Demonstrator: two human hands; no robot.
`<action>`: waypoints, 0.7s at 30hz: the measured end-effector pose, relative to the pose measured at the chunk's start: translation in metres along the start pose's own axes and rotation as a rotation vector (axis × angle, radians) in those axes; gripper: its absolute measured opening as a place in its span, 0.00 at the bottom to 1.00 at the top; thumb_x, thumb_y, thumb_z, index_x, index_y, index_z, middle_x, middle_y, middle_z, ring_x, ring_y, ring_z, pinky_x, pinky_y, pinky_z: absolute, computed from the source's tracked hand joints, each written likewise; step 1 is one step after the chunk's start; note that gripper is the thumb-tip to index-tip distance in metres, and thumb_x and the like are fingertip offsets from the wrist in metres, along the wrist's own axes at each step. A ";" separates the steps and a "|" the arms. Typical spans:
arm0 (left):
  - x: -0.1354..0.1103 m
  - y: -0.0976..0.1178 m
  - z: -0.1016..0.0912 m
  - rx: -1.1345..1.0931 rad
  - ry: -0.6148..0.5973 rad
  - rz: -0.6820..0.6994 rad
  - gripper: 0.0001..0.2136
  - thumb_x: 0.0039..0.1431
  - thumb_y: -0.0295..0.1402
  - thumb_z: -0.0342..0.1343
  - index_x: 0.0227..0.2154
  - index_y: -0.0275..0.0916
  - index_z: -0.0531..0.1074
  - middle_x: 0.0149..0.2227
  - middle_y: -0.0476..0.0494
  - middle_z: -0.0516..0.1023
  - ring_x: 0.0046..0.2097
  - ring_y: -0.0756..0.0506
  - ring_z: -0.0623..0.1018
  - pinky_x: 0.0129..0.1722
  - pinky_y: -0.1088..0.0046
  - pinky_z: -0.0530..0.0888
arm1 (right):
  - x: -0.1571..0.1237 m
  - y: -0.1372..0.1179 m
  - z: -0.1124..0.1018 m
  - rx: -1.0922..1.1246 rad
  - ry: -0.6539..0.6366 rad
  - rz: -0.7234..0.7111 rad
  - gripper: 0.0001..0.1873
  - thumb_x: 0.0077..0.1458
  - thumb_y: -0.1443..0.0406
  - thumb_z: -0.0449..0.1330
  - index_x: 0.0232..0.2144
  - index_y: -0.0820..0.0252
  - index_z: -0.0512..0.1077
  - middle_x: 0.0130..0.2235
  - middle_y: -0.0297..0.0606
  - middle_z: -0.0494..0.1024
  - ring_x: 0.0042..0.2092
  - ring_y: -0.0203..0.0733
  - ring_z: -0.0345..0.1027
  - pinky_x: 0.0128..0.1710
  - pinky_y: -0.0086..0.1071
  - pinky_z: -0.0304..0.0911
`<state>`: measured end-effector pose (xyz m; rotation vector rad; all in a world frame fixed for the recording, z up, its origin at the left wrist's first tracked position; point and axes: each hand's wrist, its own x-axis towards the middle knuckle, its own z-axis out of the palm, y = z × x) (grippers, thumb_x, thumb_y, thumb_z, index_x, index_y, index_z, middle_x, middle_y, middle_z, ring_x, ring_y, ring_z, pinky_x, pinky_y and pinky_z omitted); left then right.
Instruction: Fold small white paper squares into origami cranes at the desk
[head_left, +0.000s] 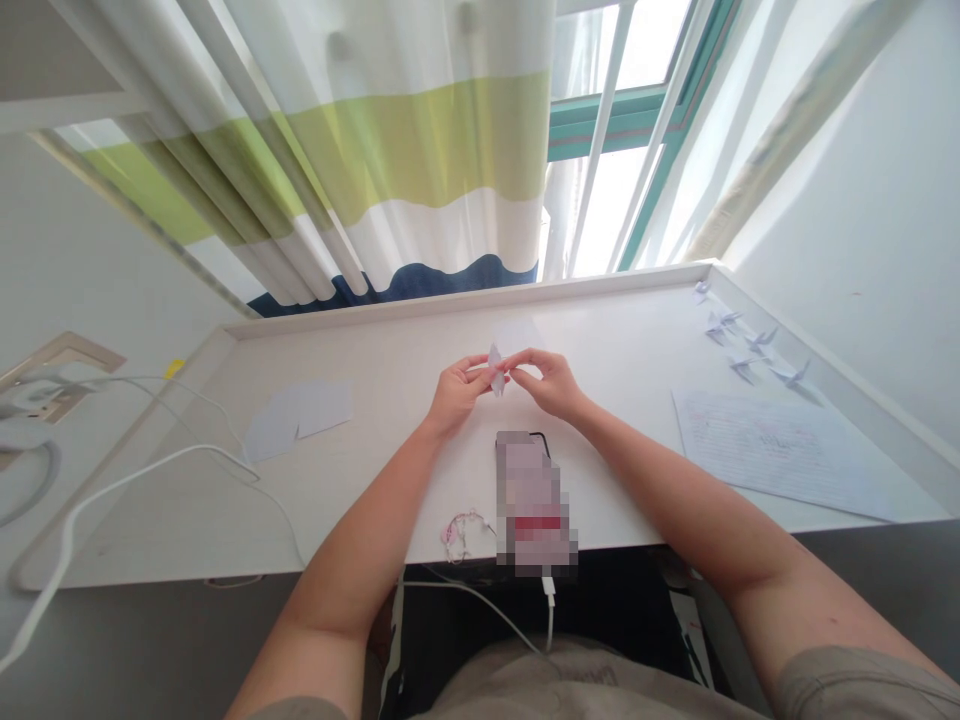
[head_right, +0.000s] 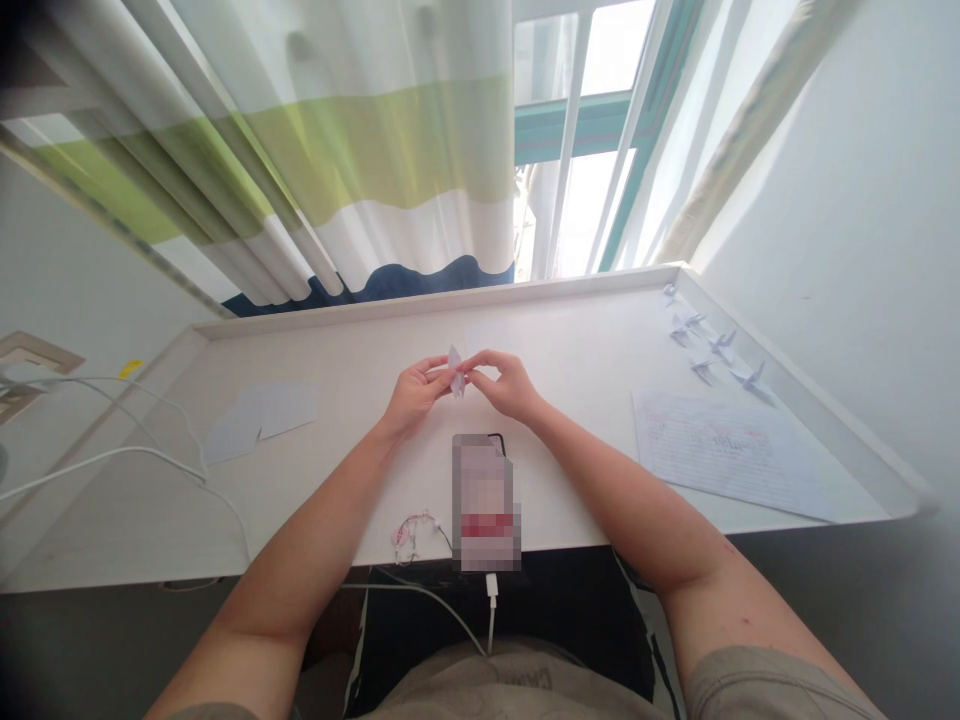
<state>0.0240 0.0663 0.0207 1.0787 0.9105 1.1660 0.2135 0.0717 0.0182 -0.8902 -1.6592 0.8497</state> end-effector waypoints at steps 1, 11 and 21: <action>0.000 0.000 0.000 0.008 -0.007 0.011 0.31 0.45 0.47 0.78 0.48 0.34 0.77 0.37 0.36 0.88 0.41 0.39 0.87 0.52 0.54 0.79 | 0.001 0.000 0.001 0.038 0.038 0.040 0.06 0.60 0.60 0.64 0.35 0.54 0.80 0.41 0.39 0.86 0.47 0.48 0.80 0.55 0.48 0.72; 0.001 -0.006 0.003 0.140 0.144 0.138 0.25 0.49 0.46 0.75 0.45 0.36 0.79 0.38 0.39 0.88 0.38 0.43 0.85 0.48 0.62 0.78 | 0.002 0.019 0.009 0.154 -0.090 0.258 0.22 0.52 0.47 0.72 0.37 0.58 0.79 0.39 0.43 0.85 0.39 0.44 0.79 0.41 0.39 0.75; 0.001 0.001 -0.002 0.097 0.089 0.016 0.26 0.46 0.42 0.77 0.46 0.35 0.79 0.37 0.40 0.87 0.35 0.46 0.81 0.44 0.66 0.74 | 0.000 0.014 0.011 0.268 -0.057 0.297 0.21 0.51 0.48 0.73 0.34 0.59 0.80 0.33 0.40 0.85 0.35 0.42 0.79 0.42 0.42 0.78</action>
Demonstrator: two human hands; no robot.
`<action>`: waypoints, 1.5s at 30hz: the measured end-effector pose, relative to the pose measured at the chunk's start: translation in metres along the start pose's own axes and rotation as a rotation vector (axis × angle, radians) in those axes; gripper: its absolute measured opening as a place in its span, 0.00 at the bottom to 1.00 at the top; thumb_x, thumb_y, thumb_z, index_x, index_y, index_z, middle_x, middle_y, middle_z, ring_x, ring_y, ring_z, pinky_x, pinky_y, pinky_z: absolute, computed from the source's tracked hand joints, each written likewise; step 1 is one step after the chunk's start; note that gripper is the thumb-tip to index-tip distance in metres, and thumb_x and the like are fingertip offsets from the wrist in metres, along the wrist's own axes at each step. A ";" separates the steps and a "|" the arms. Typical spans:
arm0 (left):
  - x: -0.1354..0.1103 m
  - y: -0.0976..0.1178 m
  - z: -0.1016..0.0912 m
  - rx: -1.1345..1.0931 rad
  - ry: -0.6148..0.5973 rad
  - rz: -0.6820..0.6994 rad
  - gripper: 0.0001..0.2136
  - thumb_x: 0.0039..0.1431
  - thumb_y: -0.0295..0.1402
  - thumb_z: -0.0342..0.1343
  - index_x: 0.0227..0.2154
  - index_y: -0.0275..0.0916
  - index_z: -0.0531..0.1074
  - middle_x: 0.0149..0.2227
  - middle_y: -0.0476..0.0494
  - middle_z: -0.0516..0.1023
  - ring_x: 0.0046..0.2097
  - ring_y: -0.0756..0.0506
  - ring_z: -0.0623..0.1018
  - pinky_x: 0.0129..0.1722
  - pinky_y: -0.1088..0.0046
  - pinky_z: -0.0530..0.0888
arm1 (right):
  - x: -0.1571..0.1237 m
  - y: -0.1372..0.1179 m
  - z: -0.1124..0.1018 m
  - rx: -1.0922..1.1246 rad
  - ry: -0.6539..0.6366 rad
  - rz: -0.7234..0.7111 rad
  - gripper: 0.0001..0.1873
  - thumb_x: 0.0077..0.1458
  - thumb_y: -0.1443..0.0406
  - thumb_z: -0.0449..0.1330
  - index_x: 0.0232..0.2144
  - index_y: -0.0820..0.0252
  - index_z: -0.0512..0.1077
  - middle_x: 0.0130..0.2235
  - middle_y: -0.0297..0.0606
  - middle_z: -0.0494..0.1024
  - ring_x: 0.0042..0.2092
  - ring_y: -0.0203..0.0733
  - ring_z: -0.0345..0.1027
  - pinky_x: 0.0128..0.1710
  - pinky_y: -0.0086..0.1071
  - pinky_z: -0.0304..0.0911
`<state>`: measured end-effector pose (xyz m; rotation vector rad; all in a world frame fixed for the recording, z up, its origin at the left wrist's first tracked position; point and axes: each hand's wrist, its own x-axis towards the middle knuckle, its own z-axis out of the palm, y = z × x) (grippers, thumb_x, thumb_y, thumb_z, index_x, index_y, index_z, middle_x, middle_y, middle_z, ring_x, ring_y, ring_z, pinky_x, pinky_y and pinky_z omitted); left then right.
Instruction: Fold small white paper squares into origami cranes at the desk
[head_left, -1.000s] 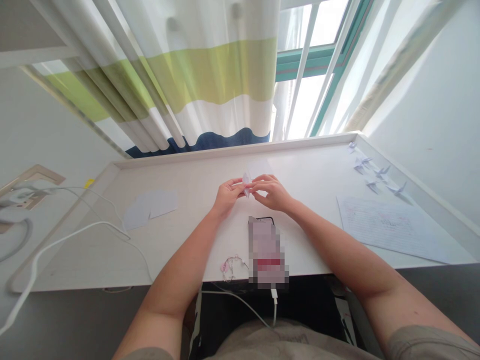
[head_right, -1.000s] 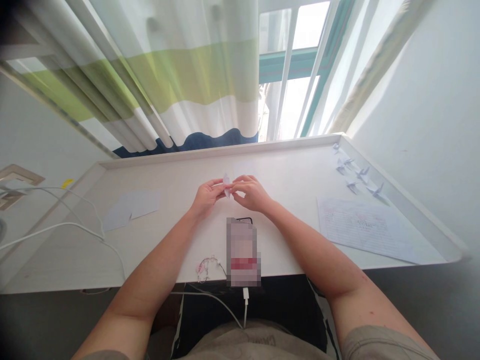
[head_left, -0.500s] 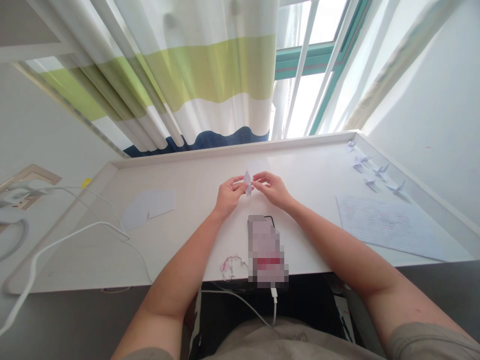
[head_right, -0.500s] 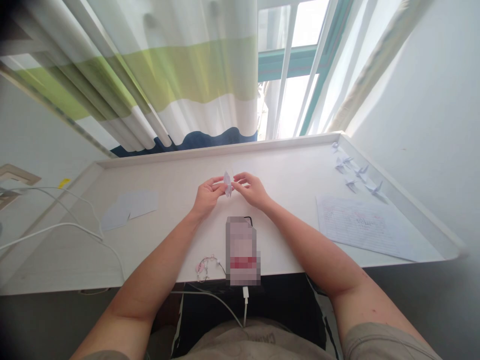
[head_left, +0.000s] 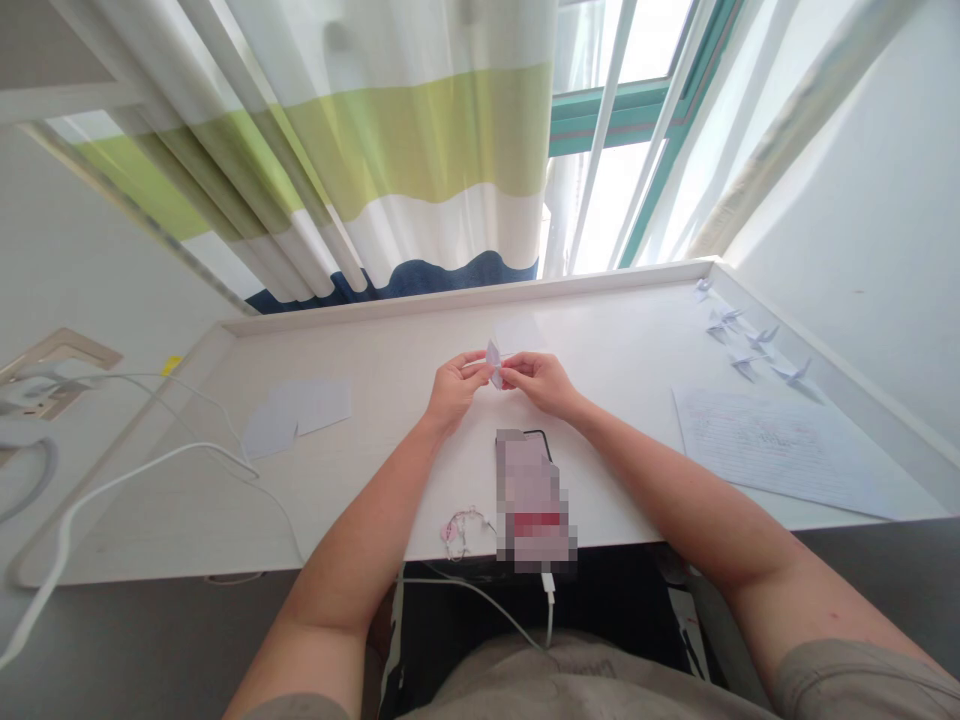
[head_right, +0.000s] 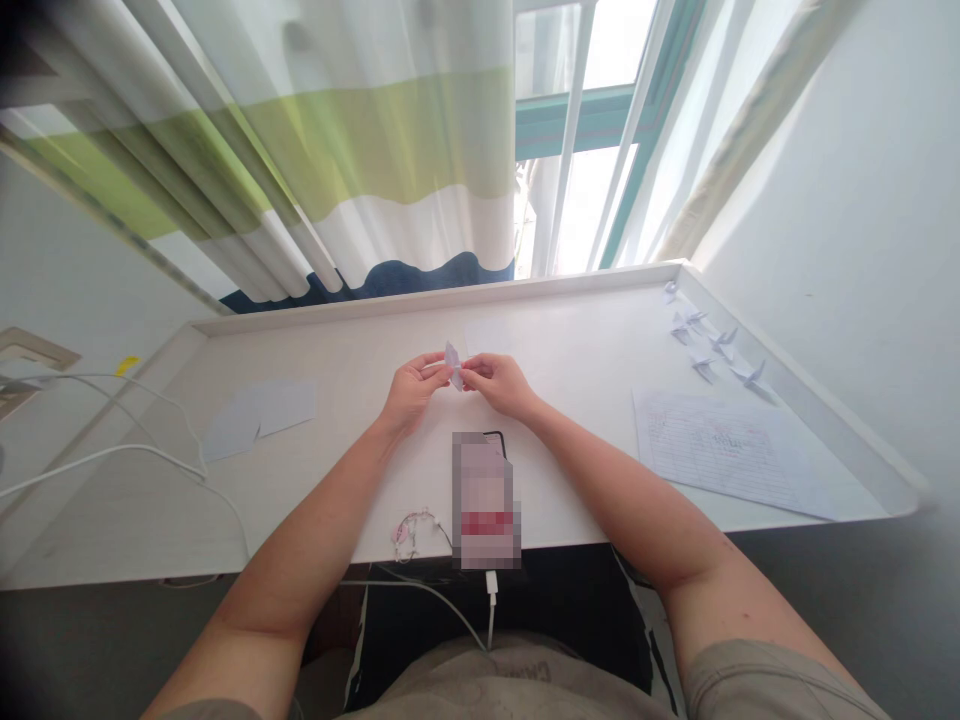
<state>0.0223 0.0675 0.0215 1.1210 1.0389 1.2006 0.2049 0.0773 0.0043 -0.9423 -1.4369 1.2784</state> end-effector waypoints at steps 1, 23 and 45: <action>0.000 0.001 0.000 -0.004 -0.004 -0.003 0.27 0.45 0.42 0.77 0.46 0.35 0.79 0.36 0.40 0.87 0.35 0.46 0.81 0.45 0.65 0.74 | 0.000 -0.001 0.001 0.001 0.001 0.000 0.21 0.51 0.48 0.73 0.34 0.58 0.80 0.33 0.40 0.85 0.35 0.42 0.79 0.42 0.42 0.78; 0.002 -0.004 0.000 0.064 -0.007 0.034 0.16 0.54 0.45 0.70 0.37 0.37 0.80 0.36 0.42 0.84 0.40 0.44 0.82 0.45 0.66 0.76 | 0.001 0.001 0.001 -0.030 0.045 -0.018 0.20 0.52 0.49 0.72 0.31 0.58 0.76 0.31 0.38 0.84 0.34 0.42 0.78 0.41 0.41 0.76; -0.003 -0.003 0.001 0.148 -0.012 0.099 0.15 0.47 0.43 0.76 0.30 0.37 0.82 0.31 0.43 0.85 0.34 0.45 0.81 0.39 0.67 0.76 | 0.001 -0.002 -0.001 -0.089 -0.032 -0.061 0.21 0.56 0.46 0.68 0.30 0.58 0.78 0.31 0.40 0.83 0.36 0.43 0.78 0.42 0.42 0.77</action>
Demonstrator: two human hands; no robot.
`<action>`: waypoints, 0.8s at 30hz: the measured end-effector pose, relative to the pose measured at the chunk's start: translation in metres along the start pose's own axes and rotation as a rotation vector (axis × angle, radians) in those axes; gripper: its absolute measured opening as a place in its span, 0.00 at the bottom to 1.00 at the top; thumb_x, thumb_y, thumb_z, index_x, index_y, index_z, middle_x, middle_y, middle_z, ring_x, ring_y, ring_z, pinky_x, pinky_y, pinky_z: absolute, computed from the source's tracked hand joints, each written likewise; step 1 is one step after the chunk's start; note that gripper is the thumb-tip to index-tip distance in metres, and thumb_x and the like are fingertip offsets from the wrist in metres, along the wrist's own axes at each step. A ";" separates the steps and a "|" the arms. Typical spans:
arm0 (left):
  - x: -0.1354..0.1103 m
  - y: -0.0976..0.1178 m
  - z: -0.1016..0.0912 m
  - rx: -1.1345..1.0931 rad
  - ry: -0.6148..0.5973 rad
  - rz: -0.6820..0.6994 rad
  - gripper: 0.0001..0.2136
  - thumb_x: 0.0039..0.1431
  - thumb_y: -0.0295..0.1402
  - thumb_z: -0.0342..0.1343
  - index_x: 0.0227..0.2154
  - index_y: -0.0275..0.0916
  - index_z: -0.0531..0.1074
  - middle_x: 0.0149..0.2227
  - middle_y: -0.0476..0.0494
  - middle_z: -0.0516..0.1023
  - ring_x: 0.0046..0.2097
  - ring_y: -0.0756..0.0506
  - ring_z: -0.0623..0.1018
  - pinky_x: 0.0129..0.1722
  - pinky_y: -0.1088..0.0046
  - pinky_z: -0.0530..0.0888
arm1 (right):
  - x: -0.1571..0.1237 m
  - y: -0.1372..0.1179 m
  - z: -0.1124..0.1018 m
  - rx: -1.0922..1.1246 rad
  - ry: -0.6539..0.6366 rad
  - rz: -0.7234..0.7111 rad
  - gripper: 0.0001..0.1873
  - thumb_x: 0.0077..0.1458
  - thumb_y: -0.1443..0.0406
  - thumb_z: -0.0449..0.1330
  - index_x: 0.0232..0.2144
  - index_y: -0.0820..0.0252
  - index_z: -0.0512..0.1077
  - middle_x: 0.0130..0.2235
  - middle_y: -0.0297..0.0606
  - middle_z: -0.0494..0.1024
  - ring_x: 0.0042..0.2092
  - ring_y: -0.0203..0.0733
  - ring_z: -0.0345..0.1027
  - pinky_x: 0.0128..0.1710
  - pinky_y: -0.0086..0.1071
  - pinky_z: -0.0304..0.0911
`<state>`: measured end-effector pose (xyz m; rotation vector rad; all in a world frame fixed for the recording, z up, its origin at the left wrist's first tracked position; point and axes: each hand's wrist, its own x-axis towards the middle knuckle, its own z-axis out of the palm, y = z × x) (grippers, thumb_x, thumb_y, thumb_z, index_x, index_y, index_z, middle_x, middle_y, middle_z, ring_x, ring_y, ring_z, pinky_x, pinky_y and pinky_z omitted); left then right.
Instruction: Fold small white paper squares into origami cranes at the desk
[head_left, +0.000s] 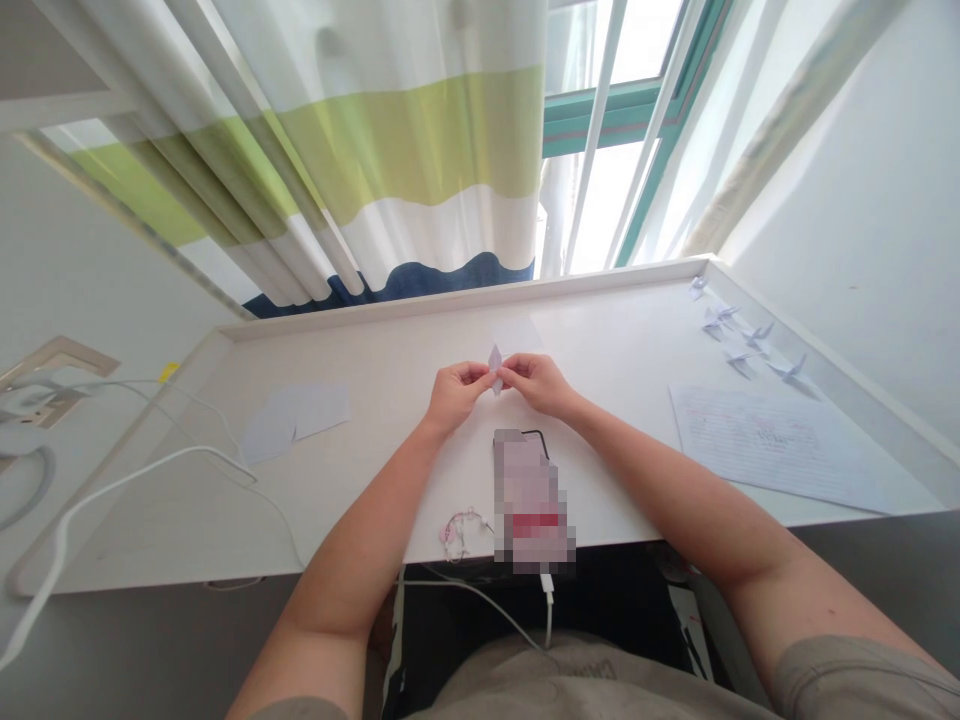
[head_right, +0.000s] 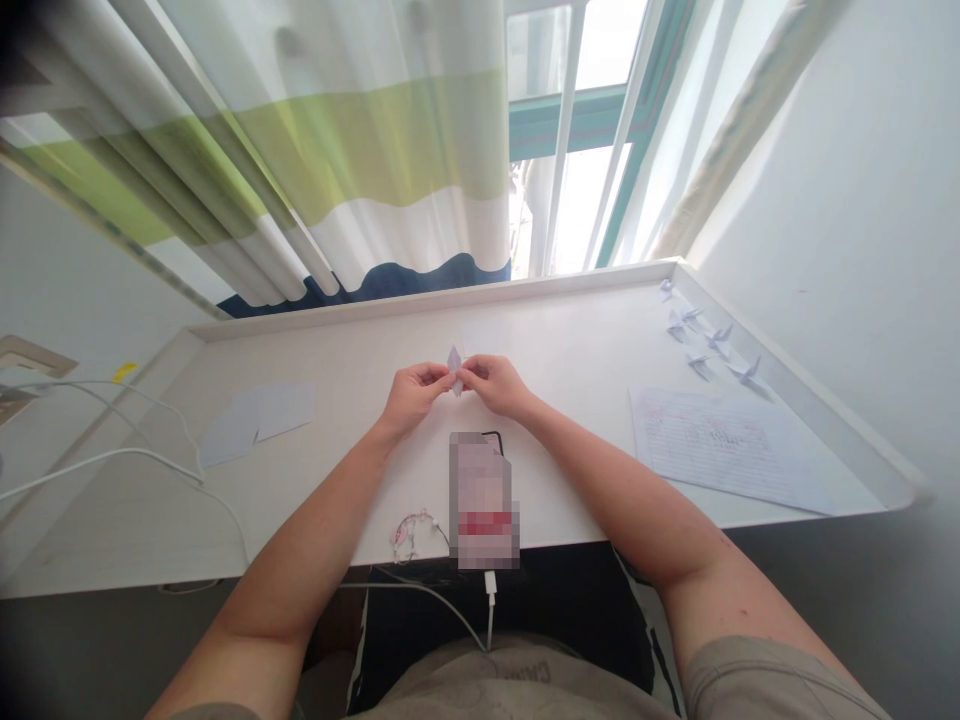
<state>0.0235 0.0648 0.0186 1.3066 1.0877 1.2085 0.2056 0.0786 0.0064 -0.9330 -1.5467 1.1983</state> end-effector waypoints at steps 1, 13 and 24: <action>0.000 0.000 0.000 -0.004 -0.002 -0.008 0.16 0.46 0.43 0.76 0.30 0.37 0.82 0.31 0.43 0.84 0.34 0.45 0.81 0.39 0.68 0.76 | 0.000 0.000 0.000 0.000 0.001 -0.001 0.21 0.56 0.46 0.69 0.30 0.58 0.77 0.32 0.40 0.83 0.35 0.43 0.78 0.42 0.42 0.77; 0.000 -0.002 0.002 0.340 0.139 0.248 0.07 0.59 0.38 0.66 0.32 0.40 0.80 0.36 0.43 0.84 0.39 0.45 0.81 0.41 0.68 0.76 | -0.001 0.005 0.005 0.043 0.055 -0.005 0.20 0.57 0.47 0.69 0.33 0.58 0.80 0.33 0.40 0.84 0.37 0.44 0.80 0.44 0.42 0.76; 0.007 -0.011 -0.003 0.027 0.097 0.100 0.16 0.50 0.41 0.73 0.39 0.37 0.81 0.38 0.41 0.85 0.39 0.44 0.83 0.43 0.65 0.79 | -0.003 0.002 0.001 -0.210 0.019 -0.176 0.13 0.64 0.56 0.63 0.44 0.51 0.85 0.42 0.40 0.81 0.43 0.43 0.77 0.43 0.40 0.75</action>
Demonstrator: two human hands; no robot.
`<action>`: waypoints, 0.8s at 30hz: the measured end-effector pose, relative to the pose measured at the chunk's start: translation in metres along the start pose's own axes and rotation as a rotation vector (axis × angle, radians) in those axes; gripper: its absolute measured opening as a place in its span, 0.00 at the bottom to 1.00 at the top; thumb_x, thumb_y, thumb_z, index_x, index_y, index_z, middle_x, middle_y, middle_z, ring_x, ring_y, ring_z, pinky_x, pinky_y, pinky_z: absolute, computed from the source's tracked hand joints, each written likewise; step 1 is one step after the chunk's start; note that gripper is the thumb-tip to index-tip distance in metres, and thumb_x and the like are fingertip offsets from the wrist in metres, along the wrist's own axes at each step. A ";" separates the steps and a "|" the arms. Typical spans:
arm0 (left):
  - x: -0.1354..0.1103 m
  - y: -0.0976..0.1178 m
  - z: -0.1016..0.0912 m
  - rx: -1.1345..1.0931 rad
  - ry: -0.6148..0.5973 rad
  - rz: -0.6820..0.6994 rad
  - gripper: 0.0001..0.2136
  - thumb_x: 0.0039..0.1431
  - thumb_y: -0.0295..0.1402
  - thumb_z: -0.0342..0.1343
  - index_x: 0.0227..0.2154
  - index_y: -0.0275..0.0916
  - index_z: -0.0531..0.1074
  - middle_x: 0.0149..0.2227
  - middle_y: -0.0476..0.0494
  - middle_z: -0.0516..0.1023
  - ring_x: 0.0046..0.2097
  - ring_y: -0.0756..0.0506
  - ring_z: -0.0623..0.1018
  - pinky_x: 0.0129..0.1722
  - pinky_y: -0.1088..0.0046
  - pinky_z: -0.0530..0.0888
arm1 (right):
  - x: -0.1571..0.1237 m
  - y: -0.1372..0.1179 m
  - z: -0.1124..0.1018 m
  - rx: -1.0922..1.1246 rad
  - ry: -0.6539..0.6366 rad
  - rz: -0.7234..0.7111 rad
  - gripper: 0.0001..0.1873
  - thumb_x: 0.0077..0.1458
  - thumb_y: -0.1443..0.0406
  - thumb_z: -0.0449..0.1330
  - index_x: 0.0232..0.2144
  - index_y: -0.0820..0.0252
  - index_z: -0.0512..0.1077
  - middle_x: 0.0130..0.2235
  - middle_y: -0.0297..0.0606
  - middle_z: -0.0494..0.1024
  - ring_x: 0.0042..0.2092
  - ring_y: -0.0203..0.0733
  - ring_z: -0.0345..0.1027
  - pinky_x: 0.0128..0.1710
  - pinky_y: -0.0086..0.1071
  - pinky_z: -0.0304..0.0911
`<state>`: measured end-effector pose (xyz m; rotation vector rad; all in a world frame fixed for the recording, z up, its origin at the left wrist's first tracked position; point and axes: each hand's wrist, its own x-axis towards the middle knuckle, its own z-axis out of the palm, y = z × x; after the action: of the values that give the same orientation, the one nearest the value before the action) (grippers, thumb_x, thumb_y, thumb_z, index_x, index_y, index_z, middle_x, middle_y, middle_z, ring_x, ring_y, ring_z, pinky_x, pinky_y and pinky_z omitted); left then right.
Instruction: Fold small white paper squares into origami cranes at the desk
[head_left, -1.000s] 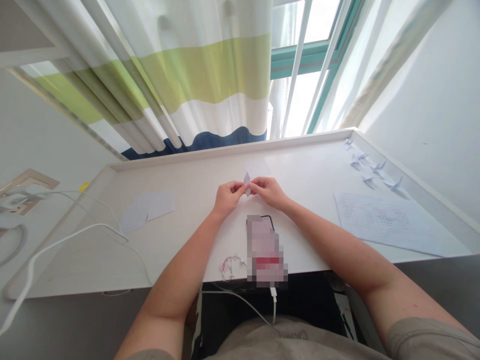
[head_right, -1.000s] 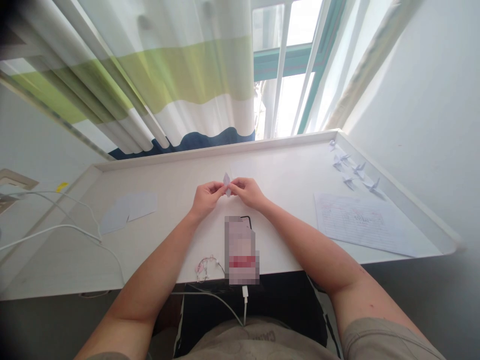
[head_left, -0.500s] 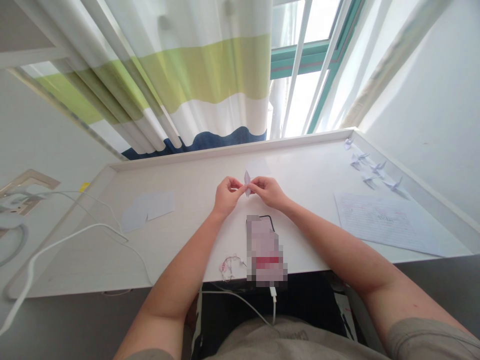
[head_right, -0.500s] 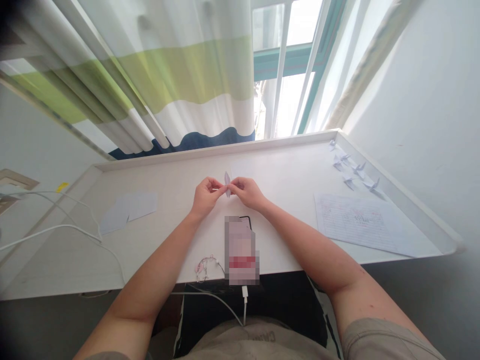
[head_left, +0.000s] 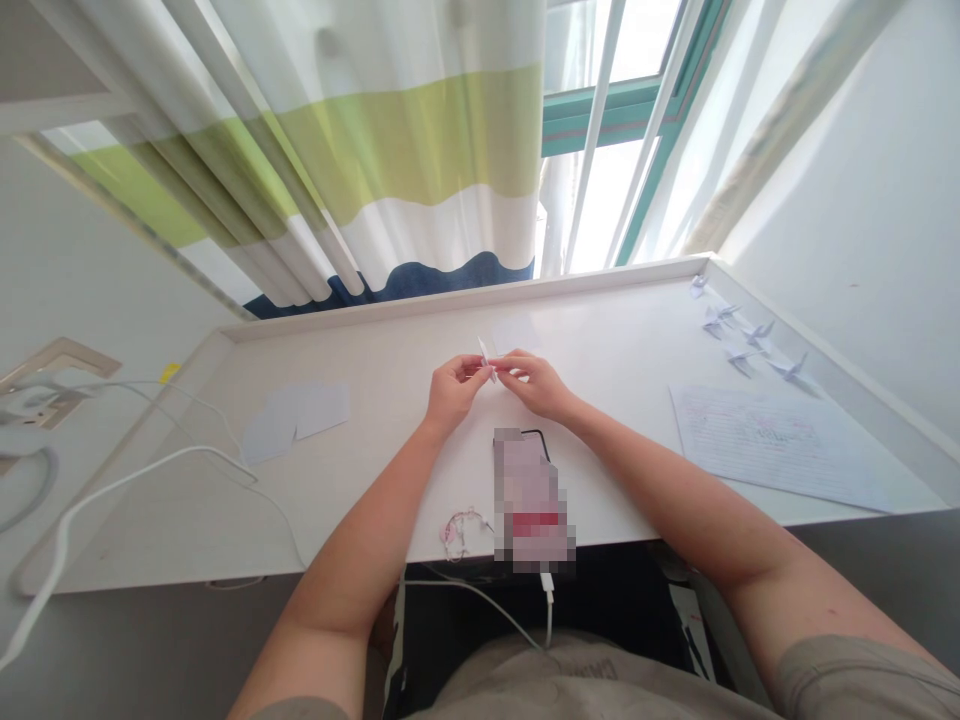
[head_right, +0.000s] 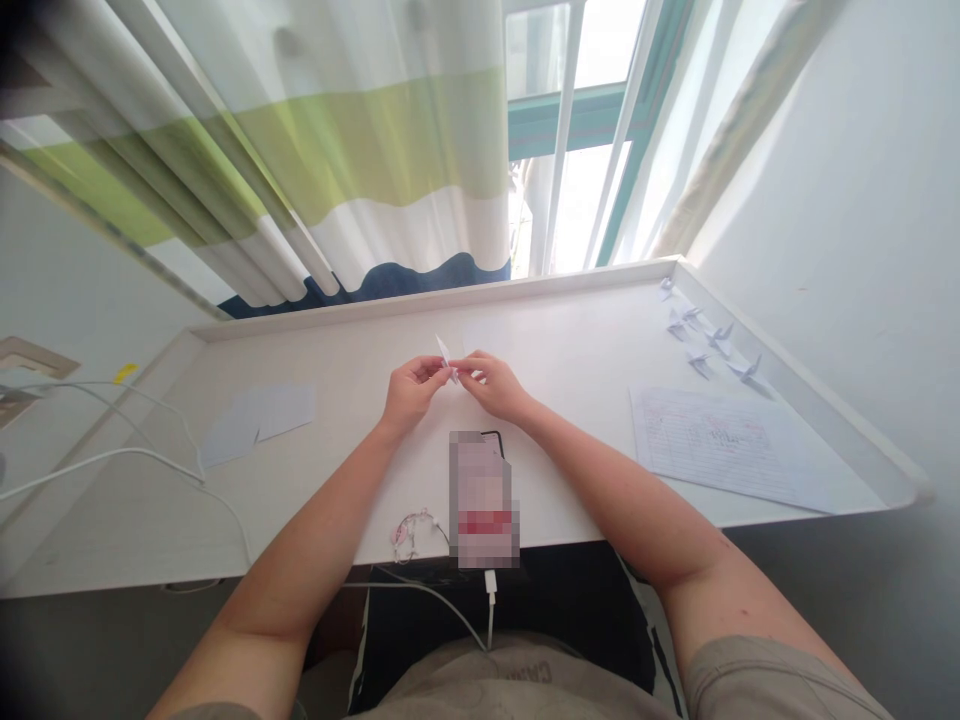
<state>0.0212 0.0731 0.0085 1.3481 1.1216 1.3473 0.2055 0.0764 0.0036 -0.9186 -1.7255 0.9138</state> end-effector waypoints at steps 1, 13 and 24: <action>0.000 -0.001 0.000 -0.029 0.000 0.000 0.18 0.49 0.40 0.74 0.40 0.37 0.81 0.37 0.41 0.85 0.39 0.44 0.82 0.44 0.65 0.79 | 0.000 -0.001 0.001 0.001 0.000 -0.005 0.13 0.64 0.56 0.63 0.44 0.51 0.85 0.42 0.40 0.81 0.43 0.44 0.77 0.43 0.39 0.75; -0.004 0.004 0.001 0.159 -0.131 0.112 0.17 0.58 0.45 0.69 0.45 0.40 0.82 0.43 0.40 0.84 0.41 0.44 0.82 0.41 0.66 0.78 | 0.003 -0.001 0.001 0.327 0.078 0.200 0.22 0.51 0.47 0.73 0.34 0.58 0.80 0.36 0.40 0.85 0.39 0.44 0.79 0.45 0.42 0.75; -0.006 0.009 -0.001 0.461 -0.122 0.403 0.07 0.62 0.38 0.67 0.40 0.43 0.81 0.38 0.45 0.79 0.38 0.47 0.79 0.32 0.72 0.73 | 0.002 -0.011 0.002 0.455 0.069 0.262 0.27 0.44 0.43 0.76 0.27 0.59 0.77 0.31 0.38 0.84 0.36 0.43 0.79 0.46 0.42 0.78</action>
<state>0.0200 0.0650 0.0164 2.0514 1.1605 1.3024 0.2014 0.0728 0.0140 -0.8648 -1.2771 1.3626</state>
